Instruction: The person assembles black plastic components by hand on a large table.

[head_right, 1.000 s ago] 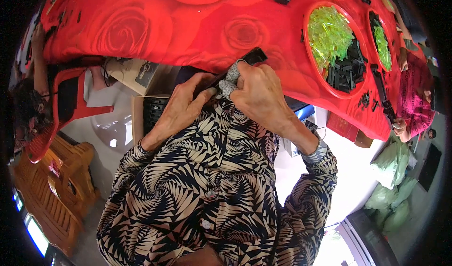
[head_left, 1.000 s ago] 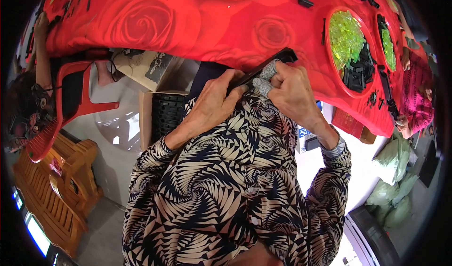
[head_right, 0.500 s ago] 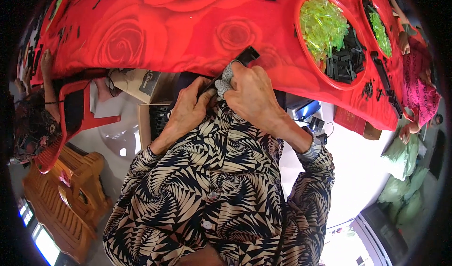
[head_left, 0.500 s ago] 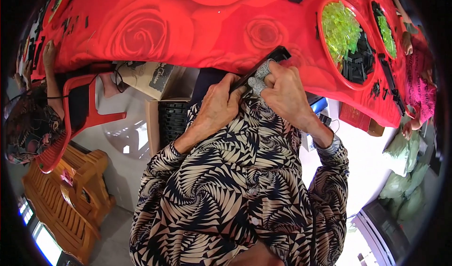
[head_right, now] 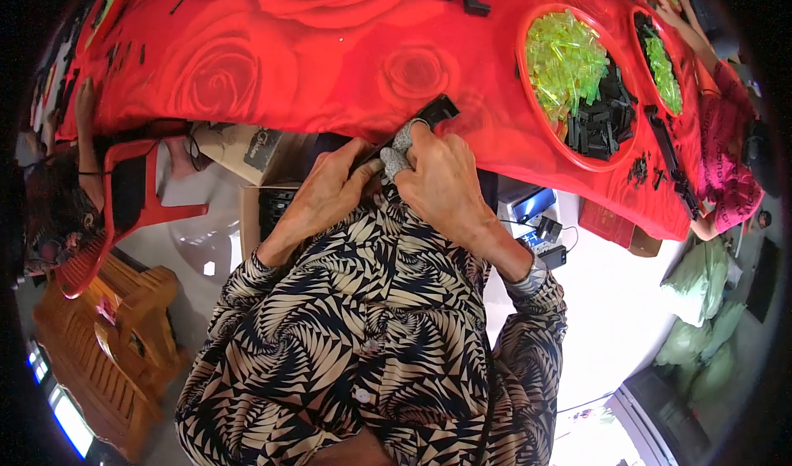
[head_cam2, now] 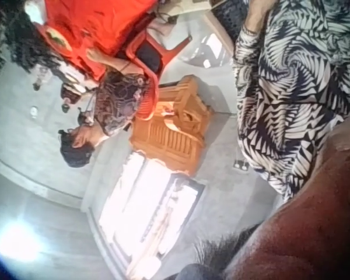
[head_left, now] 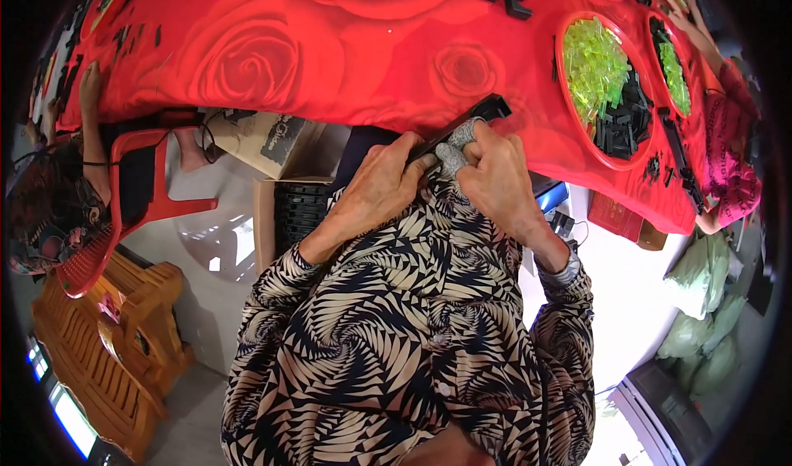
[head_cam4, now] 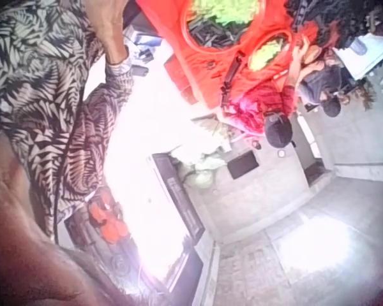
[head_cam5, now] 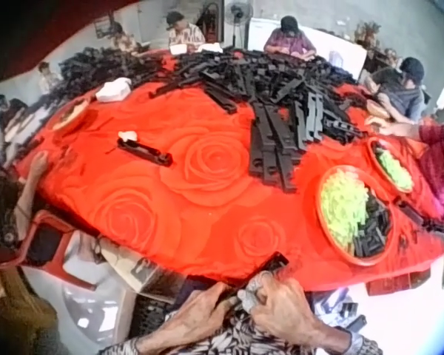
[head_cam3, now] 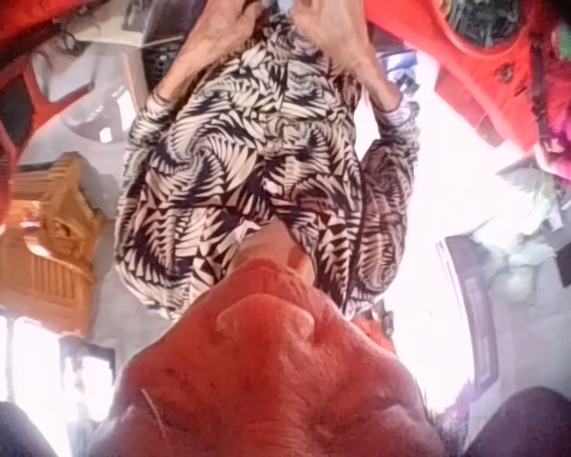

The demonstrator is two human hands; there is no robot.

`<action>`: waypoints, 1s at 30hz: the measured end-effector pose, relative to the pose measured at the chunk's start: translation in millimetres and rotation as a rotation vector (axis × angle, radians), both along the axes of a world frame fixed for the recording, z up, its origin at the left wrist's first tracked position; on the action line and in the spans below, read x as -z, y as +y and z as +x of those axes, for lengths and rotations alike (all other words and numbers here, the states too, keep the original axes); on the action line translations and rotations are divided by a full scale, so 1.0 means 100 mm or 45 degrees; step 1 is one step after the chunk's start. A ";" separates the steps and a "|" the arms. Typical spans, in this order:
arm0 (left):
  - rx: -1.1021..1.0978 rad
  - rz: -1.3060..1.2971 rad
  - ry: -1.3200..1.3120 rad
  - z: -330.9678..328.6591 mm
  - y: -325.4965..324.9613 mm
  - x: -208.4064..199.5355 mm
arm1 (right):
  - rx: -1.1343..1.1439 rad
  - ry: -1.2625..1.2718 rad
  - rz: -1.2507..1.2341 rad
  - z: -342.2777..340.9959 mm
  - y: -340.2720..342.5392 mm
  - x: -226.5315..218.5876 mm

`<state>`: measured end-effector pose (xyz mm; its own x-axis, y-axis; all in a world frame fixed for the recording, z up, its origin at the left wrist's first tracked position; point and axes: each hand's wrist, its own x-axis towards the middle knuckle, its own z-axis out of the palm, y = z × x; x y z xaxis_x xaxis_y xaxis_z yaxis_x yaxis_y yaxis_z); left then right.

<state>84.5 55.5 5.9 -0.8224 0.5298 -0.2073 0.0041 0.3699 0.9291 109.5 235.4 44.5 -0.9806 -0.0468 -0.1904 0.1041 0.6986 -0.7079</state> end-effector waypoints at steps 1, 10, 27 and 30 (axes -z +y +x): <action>-0.025 -0.008 -0.029 0.01 0.01 0.03 | -0.021 -0.016 0.039 0.01 0.01 -0.01; -0.068 0.050 -0.164 0.03 -0.03 0.16 | 0.410 0.527 0.129 0.04 0.21 -0.07; 0.041 -0.105 -0.119 -0.11 -0.28 0.13 | 0.023 0.632 0.169 -0.04 0.12 -0.11; 0.065 -0.141 -0.011 -0.10 -0.28 0.09 | -0.337 0.555 0.242 -0.11 0.14 -0.10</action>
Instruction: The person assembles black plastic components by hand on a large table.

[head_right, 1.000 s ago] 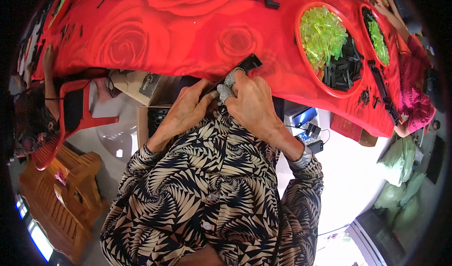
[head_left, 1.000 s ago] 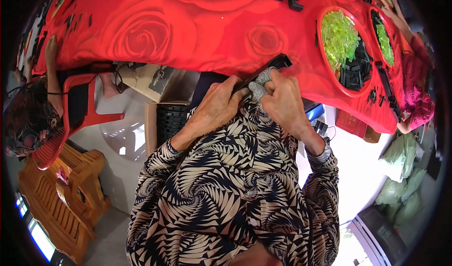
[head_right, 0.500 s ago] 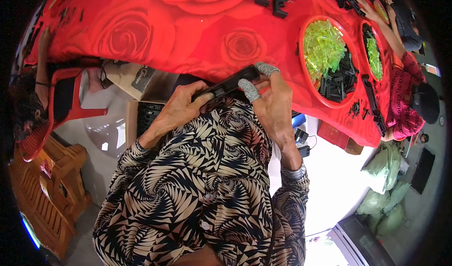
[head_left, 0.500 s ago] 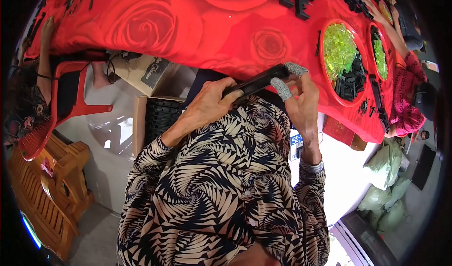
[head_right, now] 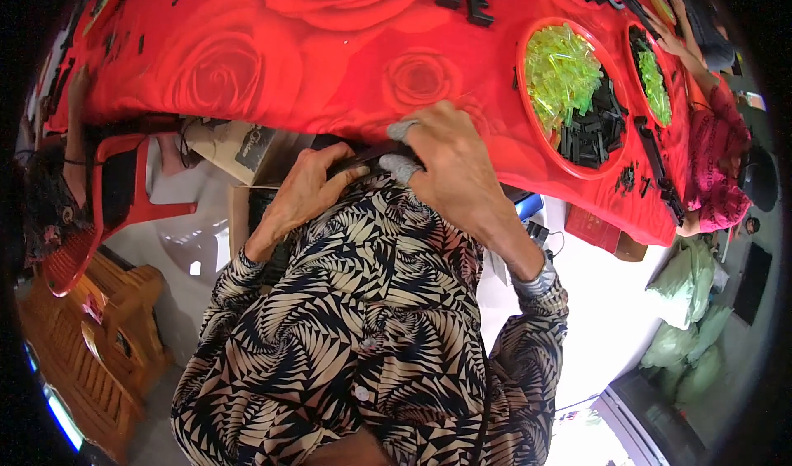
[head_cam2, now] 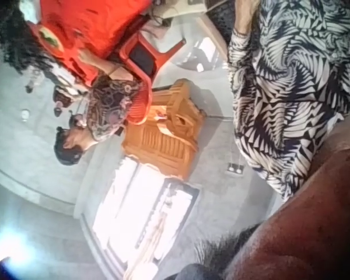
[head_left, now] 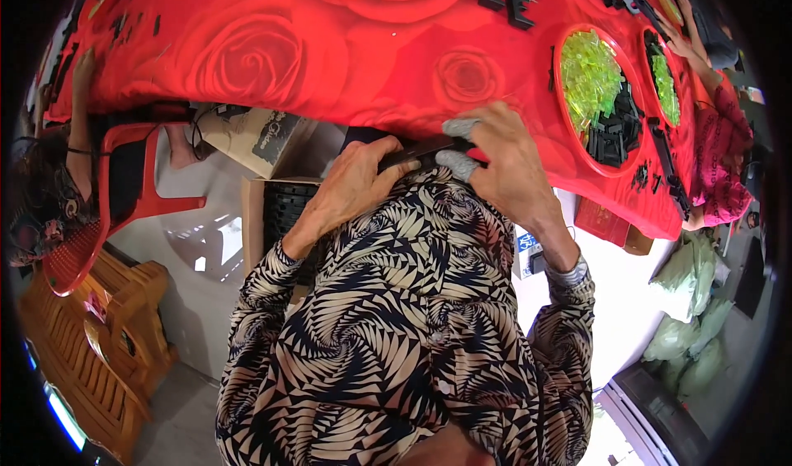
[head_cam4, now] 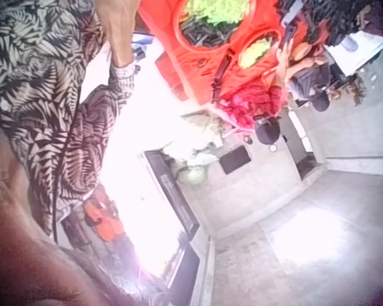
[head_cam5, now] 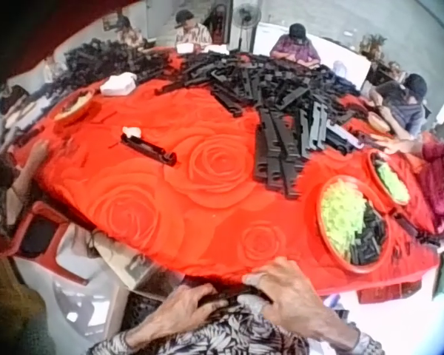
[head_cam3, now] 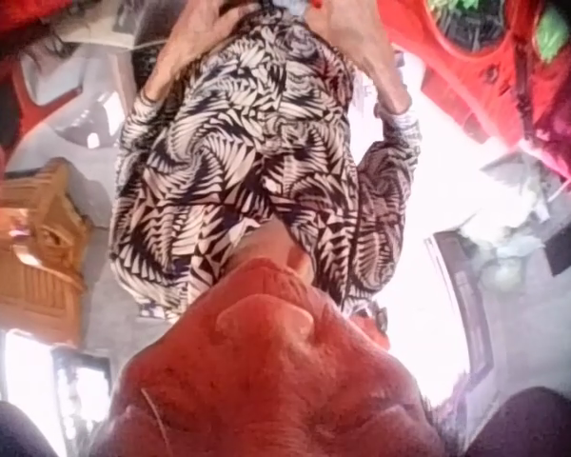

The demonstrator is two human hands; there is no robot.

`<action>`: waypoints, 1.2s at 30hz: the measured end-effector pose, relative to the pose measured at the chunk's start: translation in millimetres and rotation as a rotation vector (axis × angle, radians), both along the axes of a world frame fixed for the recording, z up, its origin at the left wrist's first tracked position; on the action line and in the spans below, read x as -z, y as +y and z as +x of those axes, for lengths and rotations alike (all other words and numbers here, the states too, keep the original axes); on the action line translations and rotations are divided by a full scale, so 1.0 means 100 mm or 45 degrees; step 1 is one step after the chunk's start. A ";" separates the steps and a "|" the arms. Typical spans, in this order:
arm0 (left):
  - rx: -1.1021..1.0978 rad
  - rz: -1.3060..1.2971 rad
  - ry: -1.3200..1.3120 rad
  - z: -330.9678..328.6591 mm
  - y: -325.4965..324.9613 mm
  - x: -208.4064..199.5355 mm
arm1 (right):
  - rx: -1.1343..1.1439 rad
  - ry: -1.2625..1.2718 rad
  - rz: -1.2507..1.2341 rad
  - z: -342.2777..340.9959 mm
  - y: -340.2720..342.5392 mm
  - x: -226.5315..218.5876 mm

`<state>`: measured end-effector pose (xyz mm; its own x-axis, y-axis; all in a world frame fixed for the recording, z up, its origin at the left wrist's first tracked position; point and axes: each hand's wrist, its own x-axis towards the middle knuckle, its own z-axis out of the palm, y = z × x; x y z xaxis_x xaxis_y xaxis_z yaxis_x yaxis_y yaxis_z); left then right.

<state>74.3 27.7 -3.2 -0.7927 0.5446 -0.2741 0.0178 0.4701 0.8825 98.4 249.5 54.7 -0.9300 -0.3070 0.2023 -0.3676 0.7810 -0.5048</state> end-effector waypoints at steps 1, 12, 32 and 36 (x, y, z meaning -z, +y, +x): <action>0.013 0.005 0.101 0.01 -0.01 -0.01 | -0.117 -0.060 0.073 -0.02 -0.03 -0.02; 0.446 -0.214 0.361 0.07 -0.09 -0.22 | -0.290 -0.616 0.289 0.18 -0.06 -0.01; 0.490 -0.407 0.329 0.20 0.03 -0.28 | -0.190 -0.590 -0.128 0.51 -0.01 0.35; 0.492 -0.430 0.313 0.27 0.06 -0.30 | -0.210 -0.630 -0.176 0.58 0.01 0.44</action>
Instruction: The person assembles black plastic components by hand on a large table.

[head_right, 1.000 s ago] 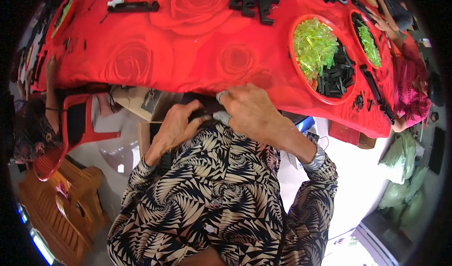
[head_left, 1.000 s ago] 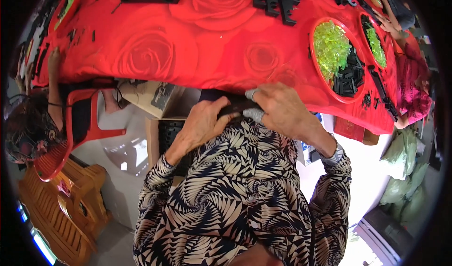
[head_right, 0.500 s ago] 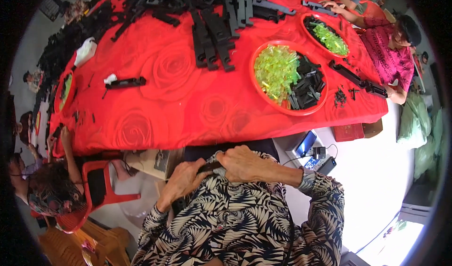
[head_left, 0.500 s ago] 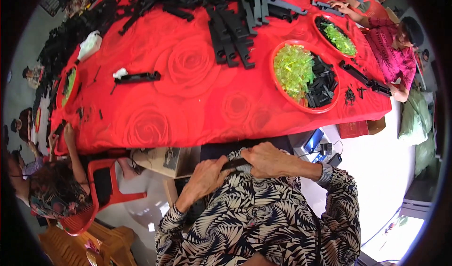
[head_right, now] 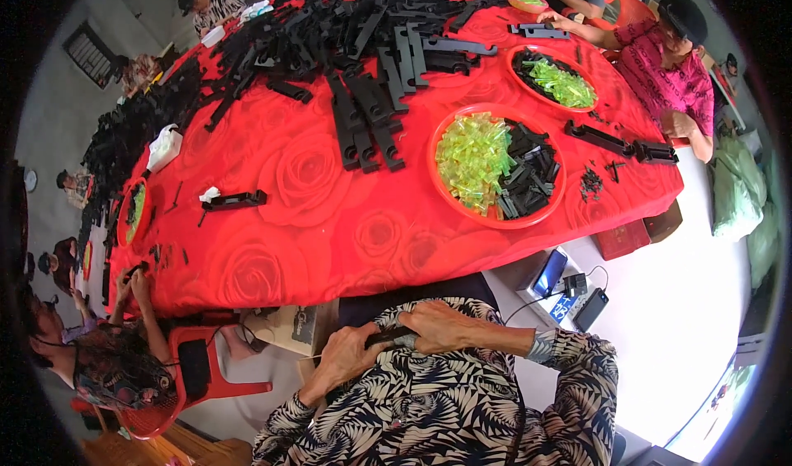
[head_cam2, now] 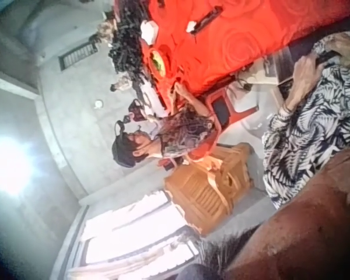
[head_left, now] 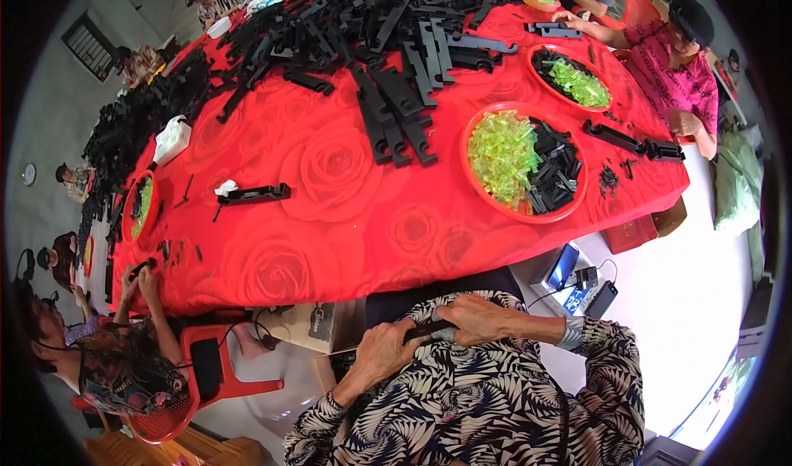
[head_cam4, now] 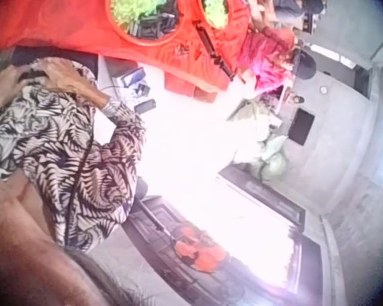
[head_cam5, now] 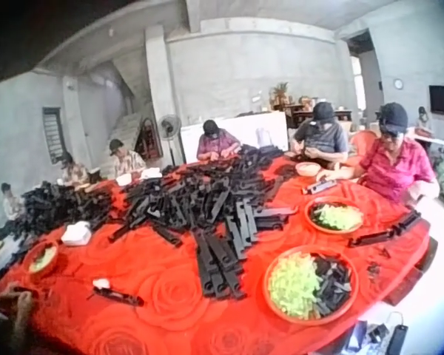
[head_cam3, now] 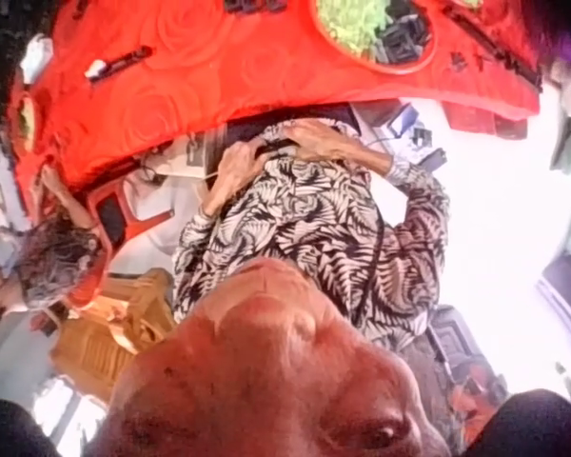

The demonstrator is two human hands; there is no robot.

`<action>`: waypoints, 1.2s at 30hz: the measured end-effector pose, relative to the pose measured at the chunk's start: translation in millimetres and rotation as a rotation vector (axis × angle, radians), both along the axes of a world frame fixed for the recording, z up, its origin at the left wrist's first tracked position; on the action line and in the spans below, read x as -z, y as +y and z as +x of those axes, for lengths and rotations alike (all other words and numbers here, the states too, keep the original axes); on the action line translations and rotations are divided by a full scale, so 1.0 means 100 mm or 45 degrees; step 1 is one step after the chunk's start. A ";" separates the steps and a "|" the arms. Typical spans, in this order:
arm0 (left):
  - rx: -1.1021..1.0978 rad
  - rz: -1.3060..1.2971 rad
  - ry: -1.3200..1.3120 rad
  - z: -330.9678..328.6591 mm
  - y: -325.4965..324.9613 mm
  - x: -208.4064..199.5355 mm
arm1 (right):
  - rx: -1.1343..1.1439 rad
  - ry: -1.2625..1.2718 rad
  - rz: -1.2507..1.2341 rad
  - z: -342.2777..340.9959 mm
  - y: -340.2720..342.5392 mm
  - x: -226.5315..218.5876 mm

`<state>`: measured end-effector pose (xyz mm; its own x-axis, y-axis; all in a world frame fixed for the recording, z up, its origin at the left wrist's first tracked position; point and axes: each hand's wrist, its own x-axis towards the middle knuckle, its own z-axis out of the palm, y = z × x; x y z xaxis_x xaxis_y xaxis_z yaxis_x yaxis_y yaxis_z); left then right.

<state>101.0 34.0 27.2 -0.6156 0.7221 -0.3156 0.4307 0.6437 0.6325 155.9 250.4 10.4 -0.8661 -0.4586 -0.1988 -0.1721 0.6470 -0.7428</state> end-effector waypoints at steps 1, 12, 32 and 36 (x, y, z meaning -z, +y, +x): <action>-0.001 -0.006 0.019 0.03 0.00 0.02 | 0.003 0.000 -0.004 0.01 0.01 0.04; -0.002 0.025 -0.029 -0.07 0.07 0.20 | 0.148 -0.054 0.022 -0.06 0.03 0.13; 0.026 0.144 -0.435 -0.25 -0.07 0.30 | 0.026 -0.388 -0.133 -0.12 0.11 0.33; 0.002 0.113 -0.496 -0.27 -0.06 0.32 | 0.011 -0.290 -0.123 -0.14 0.15 0.36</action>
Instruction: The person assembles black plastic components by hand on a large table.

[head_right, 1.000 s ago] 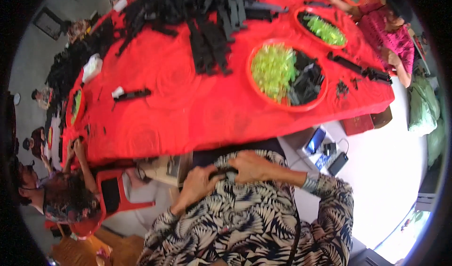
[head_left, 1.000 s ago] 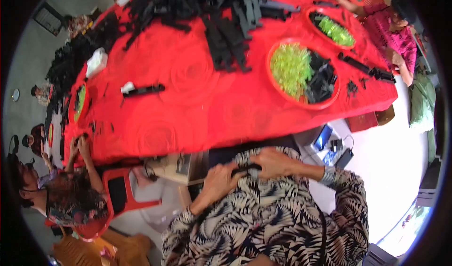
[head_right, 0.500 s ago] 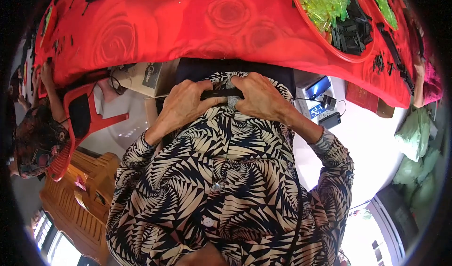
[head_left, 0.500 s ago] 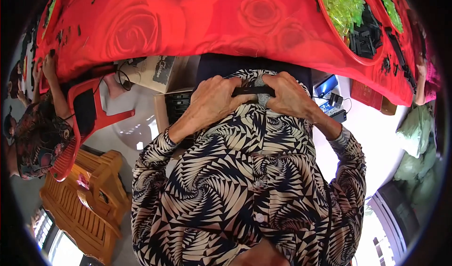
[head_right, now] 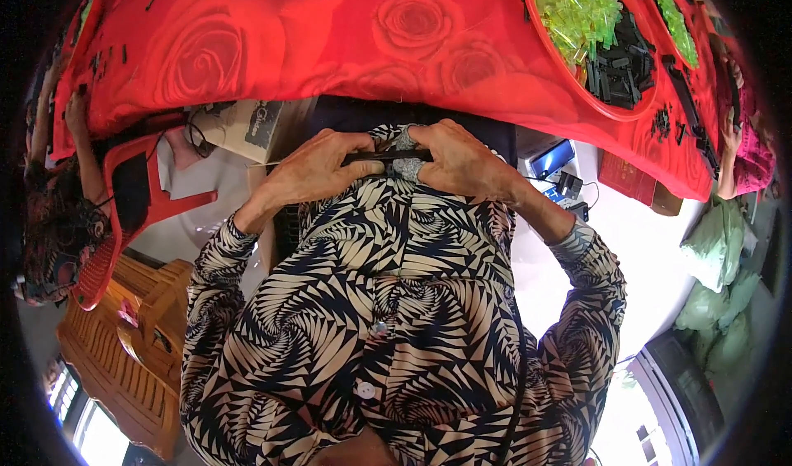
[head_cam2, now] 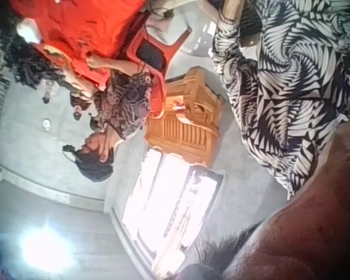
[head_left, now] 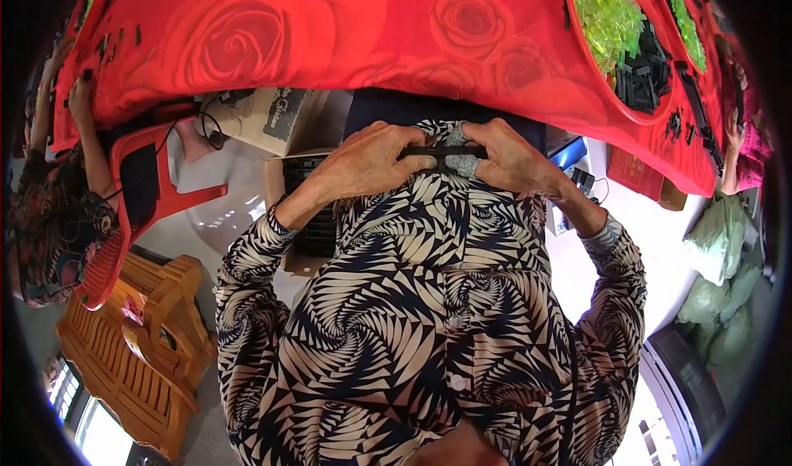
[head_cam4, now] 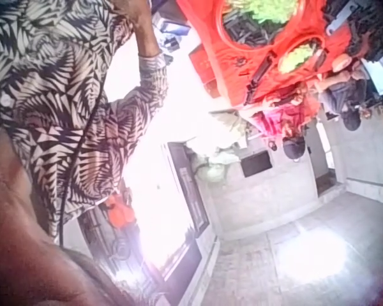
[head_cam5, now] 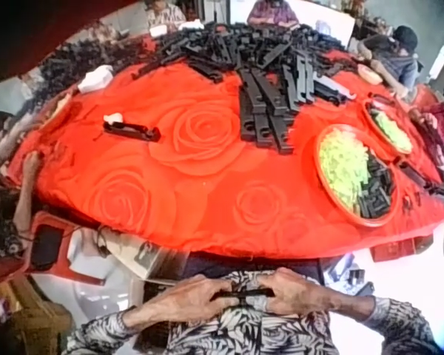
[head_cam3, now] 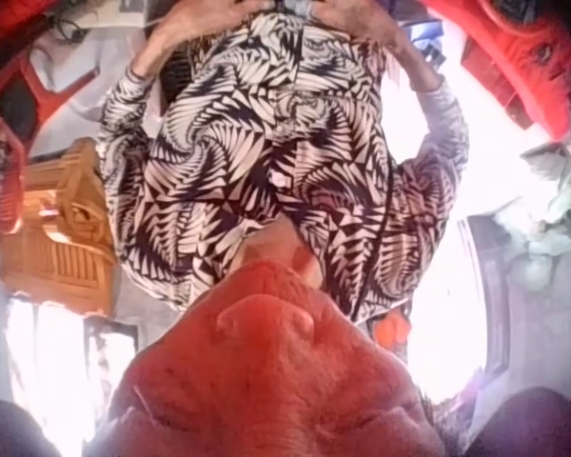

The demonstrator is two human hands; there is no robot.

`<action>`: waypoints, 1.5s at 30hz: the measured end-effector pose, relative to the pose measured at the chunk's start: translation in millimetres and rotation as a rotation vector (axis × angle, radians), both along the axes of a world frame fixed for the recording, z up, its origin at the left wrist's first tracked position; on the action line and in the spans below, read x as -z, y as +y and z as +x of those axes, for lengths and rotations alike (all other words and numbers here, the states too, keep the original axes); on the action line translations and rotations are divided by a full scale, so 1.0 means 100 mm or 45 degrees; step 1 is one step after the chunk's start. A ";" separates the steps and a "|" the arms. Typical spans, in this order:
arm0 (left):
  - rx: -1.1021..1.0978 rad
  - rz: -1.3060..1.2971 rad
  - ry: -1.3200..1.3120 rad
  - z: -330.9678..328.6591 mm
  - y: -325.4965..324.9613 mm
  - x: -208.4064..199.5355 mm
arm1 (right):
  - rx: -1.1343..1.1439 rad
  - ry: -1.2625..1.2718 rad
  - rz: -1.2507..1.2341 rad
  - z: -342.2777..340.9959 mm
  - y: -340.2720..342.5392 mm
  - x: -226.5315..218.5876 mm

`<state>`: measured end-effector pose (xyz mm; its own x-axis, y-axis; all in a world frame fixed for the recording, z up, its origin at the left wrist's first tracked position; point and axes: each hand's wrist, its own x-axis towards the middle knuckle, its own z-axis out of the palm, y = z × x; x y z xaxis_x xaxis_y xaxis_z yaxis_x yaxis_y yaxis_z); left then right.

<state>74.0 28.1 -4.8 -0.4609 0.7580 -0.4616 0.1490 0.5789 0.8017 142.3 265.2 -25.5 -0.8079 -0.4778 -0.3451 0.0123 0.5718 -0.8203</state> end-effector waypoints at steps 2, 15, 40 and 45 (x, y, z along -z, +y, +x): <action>-0.009 0.000 -0.011 0.00 0.00 -0.02 | -0.001 0.017 0.016 0.00 0.00 -0.02; -0.031 -0.101 0.213 0.13 0.04 -0.04 | 0.041 -0.069 0.130 -0.03 -0.12 -0.14; 0.024 -0.012 0.180 0.07 -0.08 -0.02 | -0.044 0.174 0.221 -0.07 -0.14 -0.26; -0.021 0.123 0.281 0.07 -0.10 0.03 | -0.022 0.252 0.180 -0.06 -0.13 -0.29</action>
<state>81.3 18.5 -8.3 -0.5553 0.7853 -0.2737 0.3182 0.5047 0.8025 136.0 251.8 3.4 -0.8585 -0.4503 -0.2451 -0.1517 0.6798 -0.7175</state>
